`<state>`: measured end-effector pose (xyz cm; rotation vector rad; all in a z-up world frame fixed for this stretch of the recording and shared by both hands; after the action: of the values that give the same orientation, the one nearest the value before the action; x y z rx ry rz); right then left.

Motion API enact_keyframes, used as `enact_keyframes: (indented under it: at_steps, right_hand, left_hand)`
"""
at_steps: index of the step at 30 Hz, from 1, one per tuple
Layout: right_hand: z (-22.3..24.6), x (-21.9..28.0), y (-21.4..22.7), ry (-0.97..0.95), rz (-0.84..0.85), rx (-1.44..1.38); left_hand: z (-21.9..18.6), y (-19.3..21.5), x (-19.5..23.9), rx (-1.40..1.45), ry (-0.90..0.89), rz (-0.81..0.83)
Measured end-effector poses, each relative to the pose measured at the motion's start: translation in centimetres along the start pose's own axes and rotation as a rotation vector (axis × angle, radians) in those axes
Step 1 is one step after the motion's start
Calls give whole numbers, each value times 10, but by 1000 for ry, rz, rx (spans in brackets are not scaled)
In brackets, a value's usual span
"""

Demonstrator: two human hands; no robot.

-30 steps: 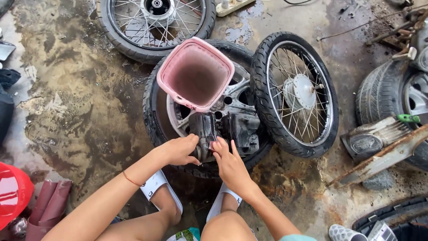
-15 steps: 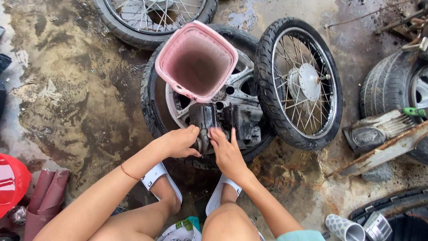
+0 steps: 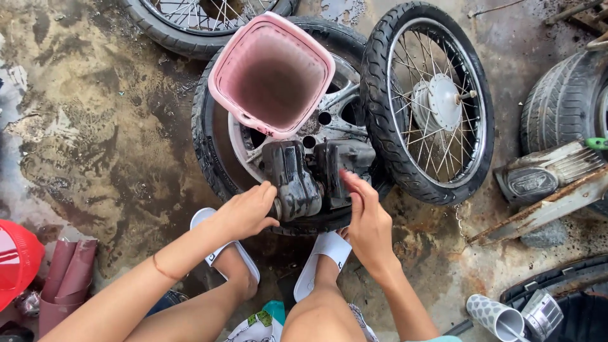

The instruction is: The person scrubs a dark mechanical part resting on a tire using a red abrasive pad and water from a pink bucket. They repeatedly dip the pad into the bucket and scrub the object's surface.

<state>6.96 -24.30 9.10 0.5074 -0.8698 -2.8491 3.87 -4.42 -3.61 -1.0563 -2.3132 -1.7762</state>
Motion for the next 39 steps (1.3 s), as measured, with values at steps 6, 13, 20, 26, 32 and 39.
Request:
enact_keyframes:
  at_steps: [6,13,20,26,32,39]
  right_hand:
    - [20,9,-39,394,25,281]
    - [7,32,-92,412,156,548]
    - [7,29,-91,356,171,605]
    - [13,32,-73,315,204,481]
    - [10,48,-91,303,173,164]
    - [-22,9,-141,361,142,162]
  left_hand:
    - [-6,-5,10,-95,-5,-119]
    - [-9,1,12,-98,-14,-168]
    - [-8,2,13,-75,-22,-187]
    - [-8,7,12,-51,-17,-177]
    - [-7,7,10,-29,0,-153]
    - [0,11,-2,-24,16,-83]
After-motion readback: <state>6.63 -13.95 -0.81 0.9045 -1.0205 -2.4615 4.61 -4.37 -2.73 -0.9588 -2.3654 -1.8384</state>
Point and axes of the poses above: each hand's wrist, its own x-axis away from the middle knuckle, its own y-axis out of the back of the hand, z = x × y, the point moved 9 cm from there along -x, towards the middle knuckle, and after that the axes turned 6 degrees about -x, right-handed, at the moved point
